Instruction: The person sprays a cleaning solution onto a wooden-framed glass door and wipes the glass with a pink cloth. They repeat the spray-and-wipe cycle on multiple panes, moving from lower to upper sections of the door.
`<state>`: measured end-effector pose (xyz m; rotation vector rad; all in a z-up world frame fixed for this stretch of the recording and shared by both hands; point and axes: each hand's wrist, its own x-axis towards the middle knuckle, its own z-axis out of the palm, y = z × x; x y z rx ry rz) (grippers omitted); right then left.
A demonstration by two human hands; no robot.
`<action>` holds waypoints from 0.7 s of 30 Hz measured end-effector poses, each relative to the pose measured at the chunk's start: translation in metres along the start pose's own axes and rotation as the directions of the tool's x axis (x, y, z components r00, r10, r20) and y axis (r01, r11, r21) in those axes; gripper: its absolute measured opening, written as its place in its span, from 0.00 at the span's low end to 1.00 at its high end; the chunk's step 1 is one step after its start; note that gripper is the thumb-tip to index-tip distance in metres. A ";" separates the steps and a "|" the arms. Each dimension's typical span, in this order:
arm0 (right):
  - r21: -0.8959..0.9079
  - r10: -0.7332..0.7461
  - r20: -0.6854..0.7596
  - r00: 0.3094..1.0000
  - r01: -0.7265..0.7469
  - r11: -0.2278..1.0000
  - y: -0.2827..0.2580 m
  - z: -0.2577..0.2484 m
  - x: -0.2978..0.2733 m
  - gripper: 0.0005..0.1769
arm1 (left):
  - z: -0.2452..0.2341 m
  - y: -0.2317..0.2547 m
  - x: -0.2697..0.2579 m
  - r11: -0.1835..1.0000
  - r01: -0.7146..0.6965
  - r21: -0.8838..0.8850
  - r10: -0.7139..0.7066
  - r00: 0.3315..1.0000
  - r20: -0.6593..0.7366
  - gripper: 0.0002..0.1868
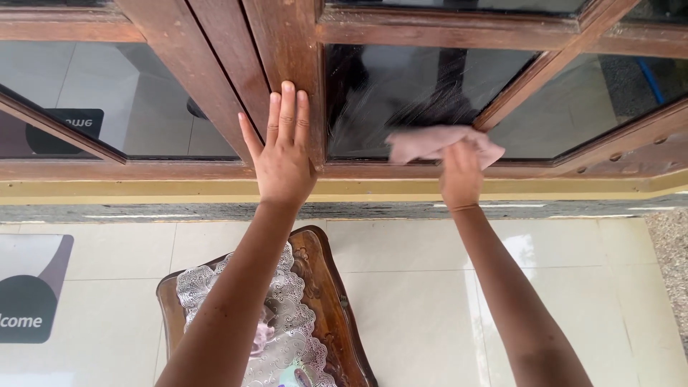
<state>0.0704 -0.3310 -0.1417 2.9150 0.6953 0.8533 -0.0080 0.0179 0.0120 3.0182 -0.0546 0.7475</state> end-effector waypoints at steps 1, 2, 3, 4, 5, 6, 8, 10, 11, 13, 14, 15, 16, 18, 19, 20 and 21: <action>0.002 -0.006 0.000 1.000 0.006 1.000 -0.014 -0.006 0.011 0.04 | -0.002 -0.001 -0.001 1.000 0.006 0.001 -0.006 1.000 0.000 0.47; 0.170 0.172 -0.081 0.982 -0.157 0.973 -0.028 -0.013 0.021 0.09 | -0.003 0.000 -0.002 0.999 0.010 -0.040 -0.010 1.000 -0.001 0.47; 0.342 0.358 -0.131 0.924 -0.297 0.892 -0.039 -0.019 0.031 0.14 | -0.003 0.002 -0.001 0.997 0.008 -0.083 -0.009 1.000 -0.005 0.46; 0.341 0.357 -0.133 0.925 -0.296 0.892 -0.061 -0.002 0.036 0.14 | -0.002 0.002 0.000 0.996 0.009 -0.084 -0.010 1.000 -0.007 0.46; 0.248 0.149 -0.238 0.960 -0.089 0.965 -0.082 0.016 0.040 0.10 | 0.000 0.002 0.001 0.997 0.013 -0.070 -0.013 1.000 -0.006 0.46; 0.132 -0.071 -0.319 0.945 0.119 0.984 -0.103 0.034 0.045 0.10 | 0.002 0.003 0.002 0.998 0.017 -0.057 -0.017 1.000 -0.006 0.46; 0.119 -0.172 -0.234 0.957 0.204 0.972 -0.129 0.034 0.044 0.13 | 0.005 0.002 0.000 0.999 0.015 -0.043 -0.015 1.000 -0.005 0.46; 0.115 -0.270 -0.151 0.951 0.288 0.951 -0.135 0.043 0.036 0.18 | 0.005 0.002 0.000 1.000 0.013 -0.025 -0.013 1.000 -0.006 0.46; 0.097 -0.264 -0.094 0.960 0.273 0.957 -0.132 0.051 0.029 0.18 | 0.002 0.000 0.000 1.000 0.004 0.001 -0.004 1.000 0.009 0.47; 0.079 -0.256 -0.037 0.966 0.258 0.963 -0.108 0.058 0.012 0.18 | -0.003 -0.004 0.000 1.000 -0.006 0.029 0.005 1.000 0.025 0.48; 0.186 -0.132 -0.021 0.991 0.134 0.973 -0.086 0.058 0.003 0.15 | -0.004 -0.006 -0.001 0.999 -0.012 0.043 0.010 0.999 0.046 0.49; 0.281 -0.014 0.007 1.000 0.012 0.959 -0.059 0.056 -0.004 0.12 | -0.005 -0.005 0.000 0.999 -0.013 0.052 0.009 0.998 0.061 0.51; 0.276 -0.019 0.006 1.000 0.017 0.961 -0.047 0.044 -0.005 0.12 | -0.004 -0.004 0.000 0.999 -0.008 0.047 0.005 0.998 0.058 0.51; 0.134 0.244 0.124 0.962 -0.260 0.956 -0.025 0.023 -0.005 0.18 | -0.002 -0.004 0.001 1.000 0.001 -0.002 -0.001 0.999 0.044 0.50; 0.129 0.245 0.126 0.961 -0.260 0.957 -0.038 0.012 0.006 0.18 | -0.002 -0.003 0.000 1.000 0.001 -0.007 -0.001 0.999 0.044 0.50; 0.237 0.321 -0.110 0.941 -0.289 0.928 -0.050 0.002 0.015 0.27 | -0.001 -0.001 -0.001 1.000 0.004 -0.024 -0.003 0.999 0.032 0.50; 0.348 0.403 -0.334 0.852 -0.286 0.893 -0.064 -0.007 0.026 0.36 | 0.001 0.000 -0.001 0.999 0.001 -0.037 0.000 1.000 0.017 0.49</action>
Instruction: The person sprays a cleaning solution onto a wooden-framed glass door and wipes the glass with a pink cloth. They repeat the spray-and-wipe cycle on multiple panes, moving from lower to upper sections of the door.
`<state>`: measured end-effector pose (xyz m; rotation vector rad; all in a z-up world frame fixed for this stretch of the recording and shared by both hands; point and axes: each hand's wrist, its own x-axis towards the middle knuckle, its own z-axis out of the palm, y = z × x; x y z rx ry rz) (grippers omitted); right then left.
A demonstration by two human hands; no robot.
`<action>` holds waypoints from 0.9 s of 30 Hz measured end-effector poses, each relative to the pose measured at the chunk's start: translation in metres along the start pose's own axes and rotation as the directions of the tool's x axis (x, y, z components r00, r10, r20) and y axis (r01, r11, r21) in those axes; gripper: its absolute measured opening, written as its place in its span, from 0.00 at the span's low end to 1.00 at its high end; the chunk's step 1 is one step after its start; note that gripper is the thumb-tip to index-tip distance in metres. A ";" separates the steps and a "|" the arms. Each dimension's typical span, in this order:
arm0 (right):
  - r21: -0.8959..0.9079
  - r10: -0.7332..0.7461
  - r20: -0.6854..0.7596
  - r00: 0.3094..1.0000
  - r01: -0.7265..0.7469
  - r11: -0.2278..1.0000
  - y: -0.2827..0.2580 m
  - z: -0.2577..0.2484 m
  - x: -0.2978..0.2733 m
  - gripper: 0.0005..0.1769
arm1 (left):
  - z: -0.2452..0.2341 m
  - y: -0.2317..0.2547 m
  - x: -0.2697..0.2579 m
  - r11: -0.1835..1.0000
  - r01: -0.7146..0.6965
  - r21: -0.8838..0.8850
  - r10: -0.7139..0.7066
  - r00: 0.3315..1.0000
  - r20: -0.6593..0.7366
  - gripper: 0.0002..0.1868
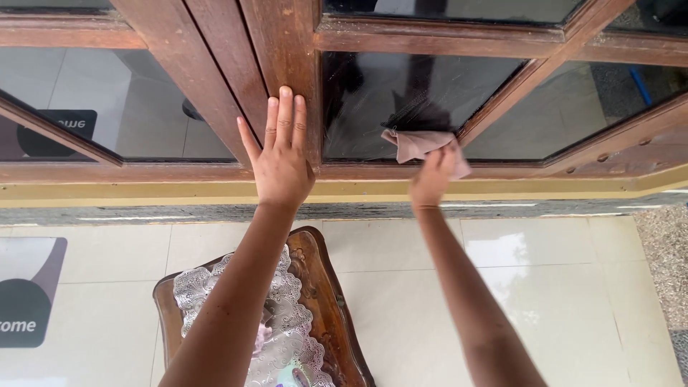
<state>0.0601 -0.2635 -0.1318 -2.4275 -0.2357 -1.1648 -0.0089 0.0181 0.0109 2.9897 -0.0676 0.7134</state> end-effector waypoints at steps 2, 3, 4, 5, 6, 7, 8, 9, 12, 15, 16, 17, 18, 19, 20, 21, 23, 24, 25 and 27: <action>0.388 0.092 0.046 0.995 -0.103 0.916 -0.046 0.006 0.002 0.30 | -0.001 -0.001 0.001 1.000 -0.007 -0.008 0.007 1.000 -0.007 0.49; 0.712 0.154 0.123 0.980 -0.195 0.674 -0.069 0.009 0.003 0.27 | -0.002 -0.001 0.001 1.000 -0.008 -0.015 0.008 1.000 -0.013 0.49; 0.709 0.158 0.122 0.980 -0.197 0.677 -0.077 0.017 -0.006 0.27 | 0.001 -0.001 0.000 1.000 -0.014 -0.017 0.014 1.000 -0.012 0.49; 0.534 0.227 0.216 0.950 -0.309 0.787 -0.085 0.024 -0.015 0.32 | 0.004 0.000 0.000 1.000 -0.012 -0.009 0.012 1.000 -0.015 0.49; 0.332 0.308 0.294 0.905 -0.399 0.855 -0.095 0.033 -0.024 0.37 | 0.006 -0.002 0.000 1.000 -0.008 0.001 0.008 1.000 -0.018 0.49; 0.331 0.312 0.292 0.904 -0.402 0.854 -0.095 0.043 -0.027 0.37 | 0.004 -0.002 0.002 1.000 -0.012 0.001 0.012 1.000 -0.017 0.49; 0.149 0.323 0.258 0.911 -0.367 0.918 -0.093 0.051 -0.032 0.41 | 0.002 -0.001 0.001 1.000 -0.004 -0.006 0.004 1.000 -0.006 0.50; -0.038 0.323 0.222 0.920 -0.323 0.946 -0.092 0.058 -0.036 0.45 | -0.001 -0.001 0.000 1.000 0.003 -0.012 -0.003 1.000 0.005 0.51; 0.808 0.562 -0.114 0.819 -0.253 0.532 -0.078 0.078 -0.009 0.30 | -0.005 0.002 0.004 0.999 0.014 -0.030 -0.013 0.999 0.036 0.52; 0.857 0.873 0.414 0.259 -0.434 -0.279 -0.046 0.056 0.026 0.26 | -0.006 -0.003 0.002 1.000 0.004 0.007 -0.004 0.999 0.051 0.51; 0.860 0.870 0.413 0.268 -0.429 -0.276 -0.057 0.031 0.052 0.26 | -0.006 -0.002 0.003 1.000 0.006 0.007 -0.006 0.999 0.041 0.51; 0.841 0.886 0.440 0.149 -0.415 -0.348 -0.069 0.006 0.077 0.29 | -0.006 -0.001 0.004 1.000 0.003 0.028 -0.005 0.998 0.056 0.50; 0.817 0.882 0.469 0.031 -0.396 -0.421 -0.081 -0.019 0.102 0.34 | -0.006 -0.001 0.005 0.999 0.004 0.050 -0.008 0.997 0.072 0.50; 0.818 0.881 0.471 0.041 -0.395 -0.419 -0.076 -0.022 0.106 0.34 | -0.006 0.001 0.004 0.999 0.010 0.050 -0.013 0.998 0.062 0.50; 0.828 0.876 0.464 0.133 -0.416 -0.376 -0.073 -0.024 0.109 0.29 | -0.007 0.001 0.004 0.998 0.012 0.063 -0.017 0.997 0.073 0.50; 0.839 0.862 0.454 0.223 -0.432 -0.330 -0.069 -0.027 0.113 0.26 | -0.007 0.000 0.003 0.997 0.015 0.077 -0.021 0.996 0.084 0.50; 0.897 0.892 0.270 0.362 -0.432 -0.096 -0.061 -0.021 0.117 0.27 | -0.016 0.001 0.005 0.997 0.012 0.075 -0.020 0.995 0.094 0.51; 0.905 0.870 0.078 0.487 -0.400 0.143 -0.058 -0.019 0.117 0.29 | -0.021 0.001 0.005 0.997 0.004 0.071 -0.013 0.993 0.116 0.51; 0.907 0.869 0.080 0.488 -0.397 0.140 -0.060 -0.017 0.120 0.29 | -0.028 0.001 0.004 0.997 0.006 0.075 -0.014 0.994 0.112 0.51; 0.653 0.677 -0.298 0.673 -0.373 0.659 -0.060 -0.017 0.130 0.24 | -0.041 0.004 0.005 0.999 0.013 0.031 -0.019 0.977 0.214 0.53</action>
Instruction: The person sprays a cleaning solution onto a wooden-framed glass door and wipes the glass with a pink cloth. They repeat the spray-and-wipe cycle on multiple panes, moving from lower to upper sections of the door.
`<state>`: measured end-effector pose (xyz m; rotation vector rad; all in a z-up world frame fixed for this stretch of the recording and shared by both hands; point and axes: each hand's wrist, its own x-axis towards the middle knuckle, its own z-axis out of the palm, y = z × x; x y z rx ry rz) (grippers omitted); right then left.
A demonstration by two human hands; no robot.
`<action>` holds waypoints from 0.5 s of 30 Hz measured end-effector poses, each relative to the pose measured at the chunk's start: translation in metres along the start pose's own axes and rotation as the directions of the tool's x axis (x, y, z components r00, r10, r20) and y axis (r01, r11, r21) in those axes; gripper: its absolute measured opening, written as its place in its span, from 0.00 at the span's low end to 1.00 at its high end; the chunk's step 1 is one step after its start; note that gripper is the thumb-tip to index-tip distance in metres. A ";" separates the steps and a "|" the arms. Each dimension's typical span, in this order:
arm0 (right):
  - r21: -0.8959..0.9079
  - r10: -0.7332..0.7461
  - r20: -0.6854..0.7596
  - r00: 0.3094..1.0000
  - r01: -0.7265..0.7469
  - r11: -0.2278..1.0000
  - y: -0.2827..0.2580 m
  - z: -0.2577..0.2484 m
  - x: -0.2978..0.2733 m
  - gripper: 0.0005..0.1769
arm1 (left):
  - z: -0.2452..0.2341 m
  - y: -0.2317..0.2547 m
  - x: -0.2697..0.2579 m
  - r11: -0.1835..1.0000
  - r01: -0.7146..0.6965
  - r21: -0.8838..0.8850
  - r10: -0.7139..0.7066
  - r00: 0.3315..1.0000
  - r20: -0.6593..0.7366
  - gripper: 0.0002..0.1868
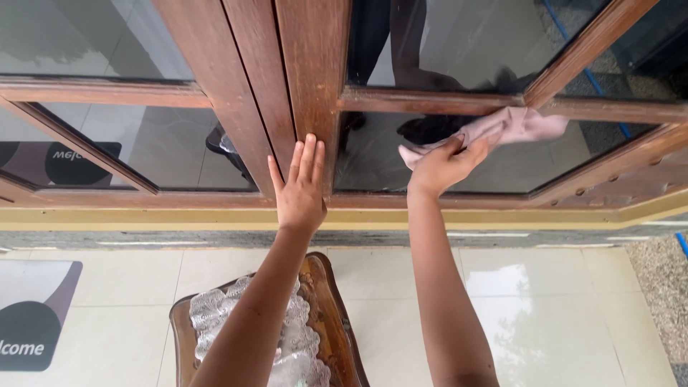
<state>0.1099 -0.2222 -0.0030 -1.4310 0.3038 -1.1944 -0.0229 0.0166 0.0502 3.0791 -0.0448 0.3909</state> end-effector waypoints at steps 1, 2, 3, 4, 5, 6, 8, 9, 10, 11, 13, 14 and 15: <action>0.011 -0.003 0.000 1.000 0.003 1.000 -0.024 0.006 -0.005 0.24 | -0.001 -0.002 0.002 1.000 0.003 0.004 -0.003 1.000 -0.010 0.53; -0.076 -0.079 0.022 0.997 0.080 0.994 -0.046 0.012 -0.011 0.23 | -0.001 -0.005 0.005 1.000 -0.001 0.012 0.001 1.000 -0.002 0.54; -0.169 -0.151 0.056 0.987 0.158 0.973 -0.067 0.012 -0.018 0.22 | 0.002 -0.004 0.003 1.000 -0.004 0.014 0.003 1.000 0.016 0.54; -0.167 -0.153 0.060 0.986 0.161 0.973 -0.065 0.015 -0.030 0.22 | 0.006 -0.006 0.002 1.000 0.001 0.012 -0.001 1.000 0.015 0.54; -0.195 -0.253 0.092 0.963 0.267 0.944 -0.063 0.018 -0.039 0.17 | 0.010 -0.005 0.003 1.000 -0.010 0.025 0.010 1.000 -0.018 0.53; -0.219 -0.349 0.126 0.929 0.369 0.903 -0.058 0.021 -0.047 0.12 | 0.016 -0.003 0.005 0.999 -0.020 0.038 0.022 0.999 -0.050 0.52; -0.151 -0.359 0.212 0.909 0.393 0.907 -0.068 0.031 -0.084 0.13 | 0.020 -0.008 0.004 0.999 -0.027 0.028 0.029 0.997 -0.078 0.50; -0.081 -0.375 0.292 0.880 0.413 0.907 -0.072 0.035 -0.102 0.14 | 0.023 -0.010 0.003 0.999 -0.036 0.014 0.037 0.993 -0.108 0.48; -0.085 -0.367 0.292 0.883 0.407 0.910 -0.068 0.037 -0.109 0.14 | 0.025 -0.014 0.004 0.999 -0.038 0.018 0.039 0.994 -0.101 0.48; -0.125 -0.482 0.391 0.784 0.564 0.817 -0.063 0.036 -0.115 0.15 | 0.029 -0.016 0.003 0.998 -0.059 0.003 0.059 0.990 -0.132 0.45; -0.140 -0.567 0.494 0.659 0.704 0.697 -0.043 0.031 -0.124 0.17 | 0.036 -0.021 0.003 0.997 -0.077 -0.010 0.074 0.984 -0.161 0.42; -0.116 -0.570 0.552 0.609 0.733 0.671 -0.027 0.028 -0.127 0.18 | 0.041 -0.023 0.005 0.996 -0.090 -0.009 0.087 0.980 -0.182 0.39; -0.088 -0.570 0.608 0.553 0.760 0.644 -0.010 0.023 -0.129 0.19 | 0.046 -0.025 0.005 0.995 -0.100 -0.009 0.097 0.975 -0.201 0.36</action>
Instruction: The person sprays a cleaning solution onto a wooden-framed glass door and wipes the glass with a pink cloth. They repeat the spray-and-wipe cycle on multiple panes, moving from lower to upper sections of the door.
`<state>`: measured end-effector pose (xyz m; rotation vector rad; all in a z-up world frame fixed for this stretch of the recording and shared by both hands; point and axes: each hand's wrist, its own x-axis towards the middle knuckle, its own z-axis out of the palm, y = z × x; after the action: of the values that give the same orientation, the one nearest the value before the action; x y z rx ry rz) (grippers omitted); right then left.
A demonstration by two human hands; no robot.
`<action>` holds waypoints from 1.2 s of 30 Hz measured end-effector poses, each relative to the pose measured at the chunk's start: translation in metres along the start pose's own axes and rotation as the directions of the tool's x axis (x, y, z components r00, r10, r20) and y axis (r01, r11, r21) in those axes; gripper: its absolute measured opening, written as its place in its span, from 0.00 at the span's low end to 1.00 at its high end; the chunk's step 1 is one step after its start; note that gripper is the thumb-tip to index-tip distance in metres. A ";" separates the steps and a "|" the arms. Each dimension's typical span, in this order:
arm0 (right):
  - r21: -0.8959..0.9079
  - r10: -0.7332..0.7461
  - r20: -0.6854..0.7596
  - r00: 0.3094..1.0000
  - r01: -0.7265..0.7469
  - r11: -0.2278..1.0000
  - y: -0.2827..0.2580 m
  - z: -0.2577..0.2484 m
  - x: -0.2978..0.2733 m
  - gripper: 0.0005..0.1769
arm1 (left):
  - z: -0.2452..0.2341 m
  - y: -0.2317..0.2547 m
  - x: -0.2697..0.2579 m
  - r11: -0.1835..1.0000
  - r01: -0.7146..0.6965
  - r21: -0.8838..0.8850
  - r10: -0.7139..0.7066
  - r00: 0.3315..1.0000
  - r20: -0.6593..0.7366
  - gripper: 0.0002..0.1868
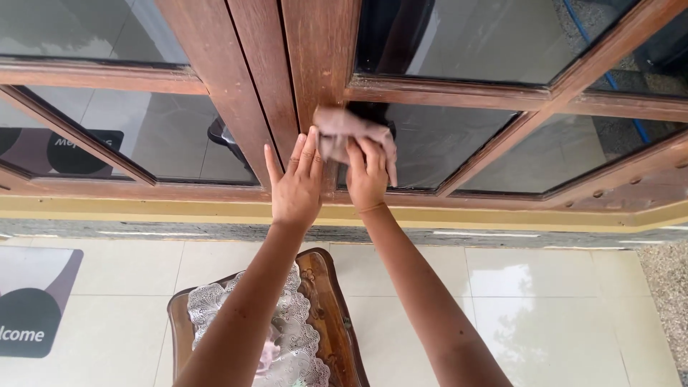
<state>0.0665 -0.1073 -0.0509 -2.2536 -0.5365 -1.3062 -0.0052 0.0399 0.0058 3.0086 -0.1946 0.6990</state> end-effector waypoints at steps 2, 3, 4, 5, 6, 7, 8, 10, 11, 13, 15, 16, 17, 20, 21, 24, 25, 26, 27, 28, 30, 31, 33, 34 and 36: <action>0.007 -0.072 0.143 0.987 0.072 0.997 0.033 0.022 -0.053 0.14 | 0.002 0.005 0.001 0.999 0.021 0.024 -0.021 1.000 -0.007 0.37; 0.020 -0.142 0.278 0.950 0.142 0.990 0.049 0.033 -0.082 0.10 | 0.004 0.007 -0.001 0.998 0.035 0.049 -0.034 0.999 -0.016 0.37; 0.020 -0.136 0.285 0.949 0.136 0.991 0.052 0.031 -0.095 0.10 | 0.005 0.009 0.001 0.998 0.034 0.046 -0.034 0.999 -0.007 0.37; 0.027 -0.125 0.417 0.900 0.126 0.992 0.055 0.028 -0.108 0.12 | 0.006 0.012 0.003 0.997 0.049 0.066 -0.047 0.999 -0.022 0.40; 0.033 -0.111 0.542 0.833 0.110 0.993 0.056 0.024 -0.123 0.14 | 0.007 0.013 0.003 0.994 0.061 0.086 -0.059 0.998 -0.033 0.42; 0.034 -0.103 0.550 0.829 0.101 0.994 0.056 0.025 -0.131 0.14 | 0.006 0.013 0.003 0.995 0.058 0.085 -0.056 0.998 -0.020 0.42; 0.021 -0.104 0.550 0.829 0.111 0.994 0.057 0.026 -0.137 0.16 | 0.004 0.011 0.003 0.995 0.056 0.080 -0.054 0.998 -0.029 0.43; 0.008 -0.099 0.555 0.826 0.114 0.993 0.061 0.020 -0.133 0.19 | 0.000 0.011 0.000 0.996 0.050 0.076 -0.048 0.998 -0.028 0.43; 0.023 -0.167 0.426 0.889 0.173 0.985 0.066 0.013 -0.123 0.13 | -0.002 0.012 -0.003 0.994 0.049 0.094 -0.047 0.999 -0.017 0.44; 0.016 -0.239 0.273 0.932 0.244 0.970 0.088 -0.003 -0.097 0.07 | -0.005 0.013 -0.001 0.993 0.042 0.109 -0.040 0.999 -0.026 0.45; 0.118 -0.118 0.226 0.967 0.093 0.989 0.121 -0.029 -0.073 0.13 | -0.006 0.015 0.001 0.996 0.057 0.073 -0.054 0.998 -0.039 0.44; 0.114 -0.125 0.223 0.967 0.101 0.988 0.117 -0.054 -0.033 0.13 | -0.009 0.017 0.002 0.996 0.058 0.069 -0.054 0.997 -0.047 0.44; 0.158 -0.035 0.079 0.996 0.022 0.987 0.112 -0.078 0.005 0.18 | -0.011 0.019 0.002 0.997 0.065 0.039 -0.064 0.997 -0.038 0.45; 0.184 0.046 -0.120 0.992 -0.023 0.983 0.105 -0.089 0.046 0.23 | -0.013 0.023 0.001 0.997 0.082 0.005 -0.082 0.996 -0.022 0.46; 0.153 0.031 -0.169 0.985 -0.004 0.988 0.105 -0.082 0.047 0.23 | -0.011 0.025 0.000 0.995 0.095 -0.001 -0.095 0.995 -0.008 0.47; 0.243 -0.023 0.042 0.999 0.012 0.970 0.081 -0.031 -0.014 0.17 | -0.004 0.025 0.004 0.993 0.113 0.030 -0.113 0.994 -0.014 0.47; 0.244 -0.016 0.044 0.999 0.005 0.970 0.089 -0.023 -0.032 0.17 | -0.003 0.024 0.005 0.993 0.110 0.032 -0.110 0.994 -0.008 0.47; 0.108 -0.202 0.142 0.969 0.188 0.976 0.096 -0.017 -0.052 0.17 | -0.003 0.025 0.004 0.993 0.112 0.039 -0.112 0.994 -0.003 0.47; -0.006 -0.364 0.261 0.894 0.378 0.926 0.102 -0.012 -0.072 0.18 | -0.003 0.026 0.003 0.992 0.114 0.046 -0.114 0.993 0.003 0.48; -0.007 -0.358 0.265 0.895 0.373 0.928 0.117 -0.012 -0.082 0.18 | -0.005 0.027 0.002 0.993 0.111 0.045 -0.111 0.994 0.009 0.48; -0.031 -0.503 0.498 0.706 0.594 0.804 0.145 -0.010 -0.097 0.17 | -0.012 0.026 0.003 0.994 0.111 0.011 -0.112 0.994 0.014 0.49; -0.033 -0.500 0.499 0.708 0.593 0.805 0.154 -0.027 -0.080 0.17 | -0.012 0.026 0.003 0.994 0.108 0.010 -0.108 0.994 0.014 0.49; 0.068 -0.476 0.488 0.732 0.512 0.856 0.172 -0.058 -0.043 0.12 | -0.012 0.024 0.004 0.994 0.106 0.027 -0.107 0.994 0.023 0.51; 0.072 -0.480 0.489 0.728 0.515 0.854 0.160 -0.084 -0.013 0.12 | -0.012 0.023 0.002 0.993 0.112 0.027 -0.113 0.993 0.023 0.51; -0.018 -0.346 0.143 0.927 0.352 0.936 0.140 -0.137 0.049 0.14 | -0.010 0.023 0.002 0.993 0.103 0.055 -0.104 0.994 0.020 0.51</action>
<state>0.0715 -0.2952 0.0225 -2.3715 -1.0076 -1.3403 -0.0108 0.0180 0.0155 3.0527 -0.0208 0.6715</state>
